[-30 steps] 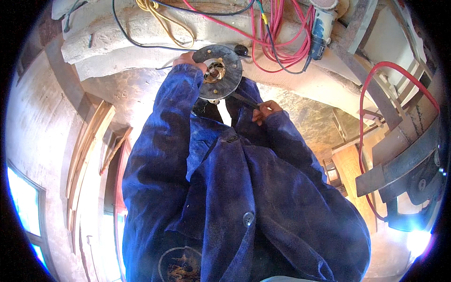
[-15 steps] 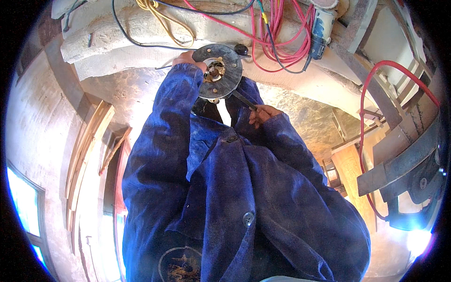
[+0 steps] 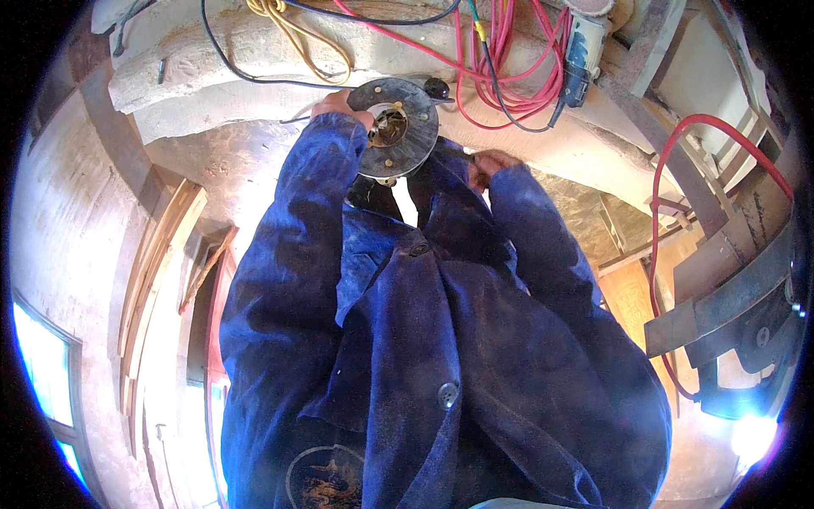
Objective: The person uses a wrench to tighten or loosen a component on the base of a handheld woodworking router while it rests on a wooden surface.
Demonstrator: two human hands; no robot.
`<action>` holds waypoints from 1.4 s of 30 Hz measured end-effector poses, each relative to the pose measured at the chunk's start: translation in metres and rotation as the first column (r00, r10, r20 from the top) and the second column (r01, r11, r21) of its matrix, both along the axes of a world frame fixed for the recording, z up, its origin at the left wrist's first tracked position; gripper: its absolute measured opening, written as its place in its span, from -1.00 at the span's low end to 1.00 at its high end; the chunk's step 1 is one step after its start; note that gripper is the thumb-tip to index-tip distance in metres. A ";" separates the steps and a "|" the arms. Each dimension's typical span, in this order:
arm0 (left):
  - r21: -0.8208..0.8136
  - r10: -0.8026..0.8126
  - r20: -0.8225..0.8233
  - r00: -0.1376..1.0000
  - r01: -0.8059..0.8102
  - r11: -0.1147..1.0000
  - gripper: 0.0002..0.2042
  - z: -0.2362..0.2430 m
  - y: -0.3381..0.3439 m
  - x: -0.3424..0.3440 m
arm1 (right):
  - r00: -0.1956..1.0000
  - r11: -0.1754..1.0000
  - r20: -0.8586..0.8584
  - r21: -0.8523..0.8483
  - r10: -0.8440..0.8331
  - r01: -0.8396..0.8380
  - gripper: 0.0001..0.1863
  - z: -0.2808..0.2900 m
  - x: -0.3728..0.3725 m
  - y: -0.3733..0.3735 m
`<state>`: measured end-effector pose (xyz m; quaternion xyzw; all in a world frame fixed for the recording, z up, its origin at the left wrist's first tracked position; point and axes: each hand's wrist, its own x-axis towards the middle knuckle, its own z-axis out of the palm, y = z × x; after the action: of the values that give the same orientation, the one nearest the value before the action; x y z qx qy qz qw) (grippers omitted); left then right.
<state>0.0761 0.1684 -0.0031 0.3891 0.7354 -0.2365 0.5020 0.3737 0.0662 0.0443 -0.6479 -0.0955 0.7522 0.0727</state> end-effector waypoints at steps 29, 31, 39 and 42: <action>0.032 -0.034 -0.035 0.999 0.036 0.999 -0.38 0.006 0.001 0.004 | 0.993 0.985 0.053 -0.142 0.109 -0.101 -0.78 0.035 -0.009 -0.043; 0.005 -0.032 -0.018 0.999 0.032 0.999 -0.36 0.007 0.003 0.004 | 0.981 0.978 -0.010 -0.083 0.192 -0.192 -0.79 0.050 -0.014 -0.042; -0.016 -0.037 0.022 0.999 0.037 0.999 -0.38 0.017 0.010 0.006 | 0.808 0.796 0.083 0.137 0.583 -0.589 -0.80 0.080 -0.044 -0.039; -0.025 -0.021 0.005 1.000 0.021 0.999 -0.38 0.015 0.009 0.005 | 0.809 0.800 0.073 0.123 0.583 -0.587 -0.79 0.081 -0.052 -0.035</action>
<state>0.0813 0.1775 0.0123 0.3909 0.7270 -0.2500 0.5061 0.3218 0.0310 0.1248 -0.5920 -0.3443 0.7189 -0.1192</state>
